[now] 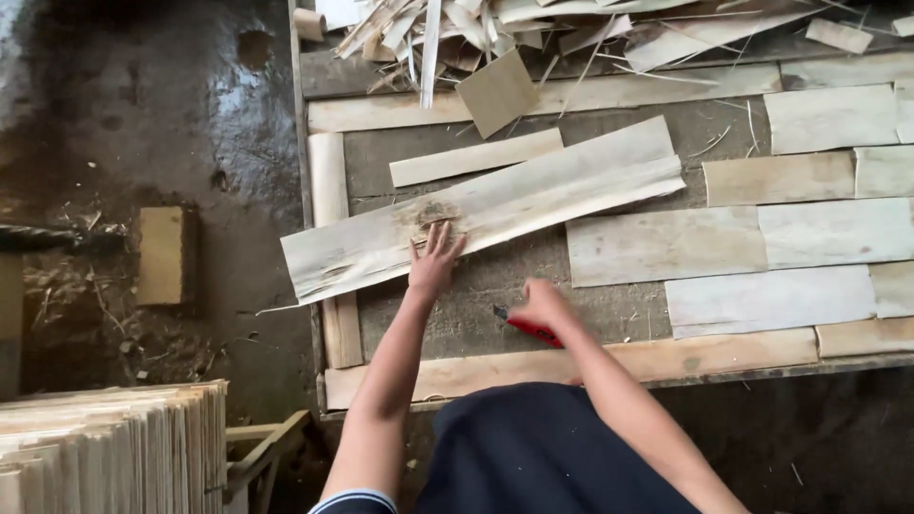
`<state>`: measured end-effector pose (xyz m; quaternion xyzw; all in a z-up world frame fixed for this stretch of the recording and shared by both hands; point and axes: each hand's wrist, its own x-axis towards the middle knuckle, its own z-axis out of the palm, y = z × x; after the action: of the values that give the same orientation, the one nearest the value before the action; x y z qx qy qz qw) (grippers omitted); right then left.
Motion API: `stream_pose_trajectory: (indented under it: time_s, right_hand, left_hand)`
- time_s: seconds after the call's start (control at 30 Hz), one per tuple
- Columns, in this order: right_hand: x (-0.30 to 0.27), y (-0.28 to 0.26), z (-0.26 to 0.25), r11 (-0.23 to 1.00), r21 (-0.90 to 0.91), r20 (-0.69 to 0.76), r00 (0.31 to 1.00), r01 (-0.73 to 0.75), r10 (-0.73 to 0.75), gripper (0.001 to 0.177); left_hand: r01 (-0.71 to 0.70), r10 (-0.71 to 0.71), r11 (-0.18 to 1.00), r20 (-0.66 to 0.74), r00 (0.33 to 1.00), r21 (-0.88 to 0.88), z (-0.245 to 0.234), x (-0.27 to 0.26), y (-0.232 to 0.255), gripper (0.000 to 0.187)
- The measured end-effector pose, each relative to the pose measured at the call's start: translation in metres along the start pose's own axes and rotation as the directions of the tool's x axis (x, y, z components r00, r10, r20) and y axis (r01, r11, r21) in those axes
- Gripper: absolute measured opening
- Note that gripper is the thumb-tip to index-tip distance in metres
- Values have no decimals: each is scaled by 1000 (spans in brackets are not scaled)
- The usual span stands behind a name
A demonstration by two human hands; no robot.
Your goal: Cutting thin wood veneer sheets to size using a utility knife and a wooden straight edge as a guide.
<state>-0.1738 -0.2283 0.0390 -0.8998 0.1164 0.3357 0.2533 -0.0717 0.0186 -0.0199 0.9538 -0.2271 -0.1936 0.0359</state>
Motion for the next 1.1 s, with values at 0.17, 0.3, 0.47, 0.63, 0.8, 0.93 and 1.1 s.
stream_pose_trajectory:
  time_s: [0.17, 0.3, 0.47, 0.63, 0.8, 0.93, 1.1]
  right_hand:
    - [-2, 17, 34, 978, -209, 66, 998, 8, 6, 55]
    - [-1, 23, 33, 992, -11, -79, 989, 124, -125, 28]
    - [29, 19, 20, 881, 459, -47, 994, 111, -101, 40]
    - [27, -38, -37, 879, 429, -208, 970, 208, -128, 44]
    - [45, -69, -61, 963, -33, -233, 935, 267, -267, 43]
    - [63, -81, -76, 951, -110, -207, 929, 289, -306, 40]
    - [69, -99, -104, 945, -209, -102, 955, 253, -278, 73]
  left_hand:
    - [7, -4, 1000, -152, 988, 24, -1, -13, 7, 73]
    - [78, -72, 996, -138, 988, 37, 3, -19, 21, 79]
    - [79, -74, 997, -255, 964, 12, 4, -25, 31, 60]
    - [70, -67, 998, -270, 960, 0, 13, -16, 21, 60]
    - [82, -86, 996, -204, 975, -26, -10, -16, 22, 60]
    - [77, -100, 989, -177, 979, -129, -56, -27, 22, 67]
    - [126, -139, 978, -74, 987, -164, -91, -31, 10, 113]
